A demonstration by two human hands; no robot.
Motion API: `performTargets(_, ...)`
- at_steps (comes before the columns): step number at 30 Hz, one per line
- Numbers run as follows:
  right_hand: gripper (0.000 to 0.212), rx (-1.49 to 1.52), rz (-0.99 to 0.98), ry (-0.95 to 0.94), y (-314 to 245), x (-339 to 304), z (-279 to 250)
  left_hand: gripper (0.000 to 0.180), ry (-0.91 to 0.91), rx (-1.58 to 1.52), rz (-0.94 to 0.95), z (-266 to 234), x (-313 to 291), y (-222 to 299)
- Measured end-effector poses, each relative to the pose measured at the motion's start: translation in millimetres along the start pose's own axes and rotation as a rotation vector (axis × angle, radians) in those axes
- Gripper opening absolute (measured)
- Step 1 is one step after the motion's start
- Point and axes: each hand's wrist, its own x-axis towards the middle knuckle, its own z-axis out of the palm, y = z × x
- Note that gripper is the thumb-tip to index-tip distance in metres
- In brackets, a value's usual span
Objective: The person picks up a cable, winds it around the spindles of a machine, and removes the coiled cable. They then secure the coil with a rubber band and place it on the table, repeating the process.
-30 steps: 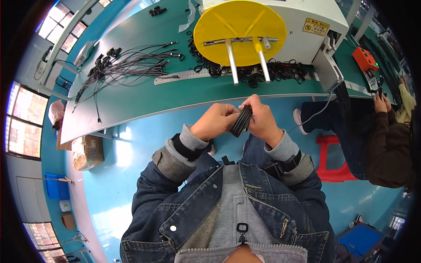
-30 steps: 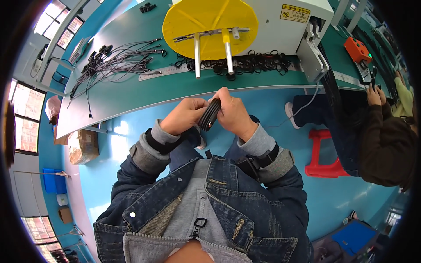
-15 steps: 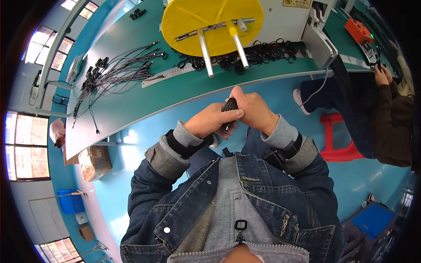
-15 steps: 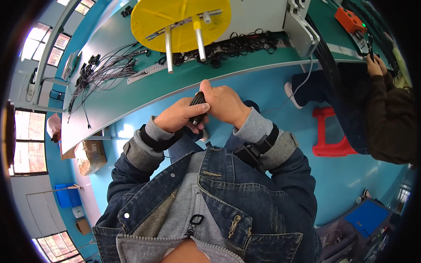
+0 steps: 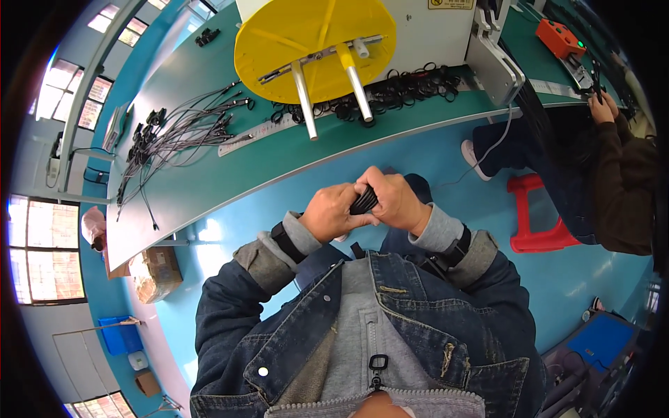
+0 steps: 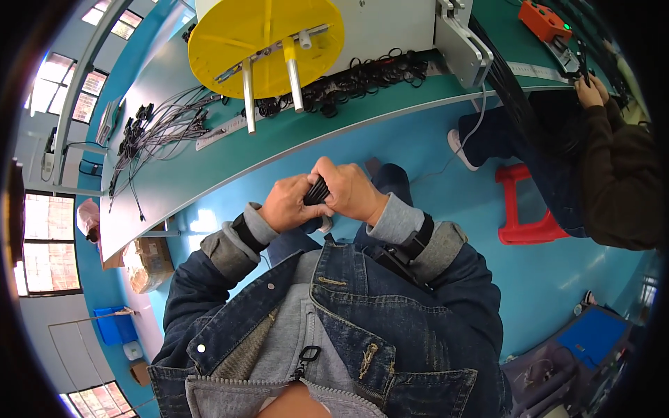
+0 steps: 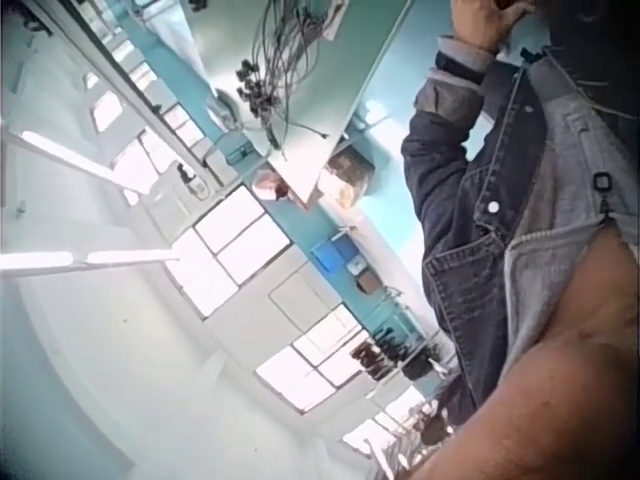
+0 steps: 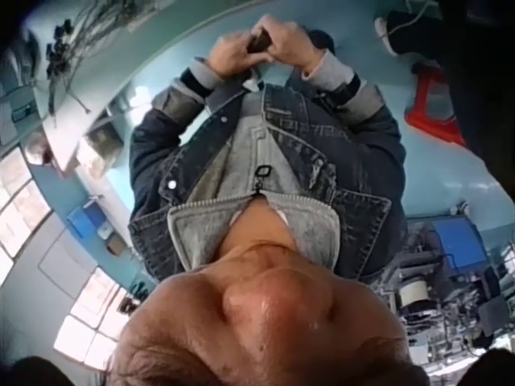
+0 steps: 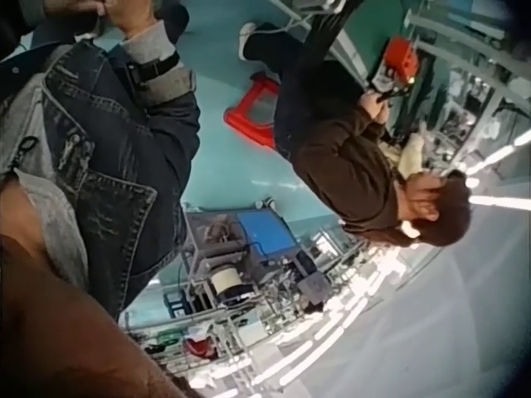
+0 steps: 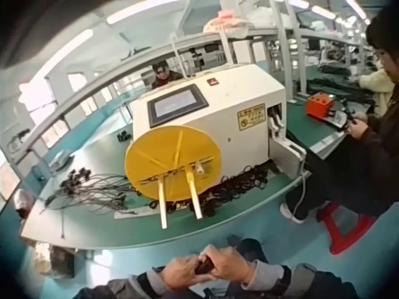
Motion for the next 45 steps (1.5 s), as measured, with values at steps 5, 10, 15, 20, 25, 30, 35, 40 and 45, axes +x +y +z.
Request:
performTargets(5, 0.026, -0.023, 0.070, -0.075, 6.4, -12.2, 2.5, 0.031, -0.306, -0.125, -0.138, -3.9, 1.4, 4.9)
performTargets(10, 0.027, -0.002, 0.062, -0.124, 5.7, -17.0, 8.1, 0.020, -0.563, -0.639, -0.553, -2.9, 2.0, 0.3)
performTargets(15, 0.020, -0.096, 0.181, -0.213, 9.0, -14.9, -0.4, 0.015, -0.327, -0.732, -0.368, 16.5, 0.7, 3.5)
performTargets(20, 0.023, -0.077, 0.205, -0.430, 2.8, 15.4, -46.7, 0.011, -0.234, -0.959, -0.594, 22.0, -5.0, -4.4)
performTargets(25, 0.018, -0.620, 0.116, 0.252, 51.5, 54.2, -89.4, 0.011, -0.131, -1.109, -0.620, 24.8, -6.1, -3.8)
performTargets(30, 0.015, -0.470, 0.087, 0.179, 74.8, 70.2, -99.6, 0.011, -0.108, -1.106, -0.609, 24.1, -8.7, 0.8)
performTargets(35, 0.010, 0.526, 0.791, 0.212, 64.7, 80.0, -112.5, 0.016, -0.030, -1.344, -0.600, 8.9, 2.1, -1.9)
performTargets(40, 0.007, 0.809, 0.709, -0.020, 9.8, 66.2, -80.9, 0.021, 0.082, -1.675, -0.558, 3.5, 3.6, -5.7)
performTargets(45, 0.009, 0.797, 0.820, -0.289, -23.8, 44.1, -35.7, 0.015, 0.186, -1.675, -0.563, -8.7, -0.2, 4.7)
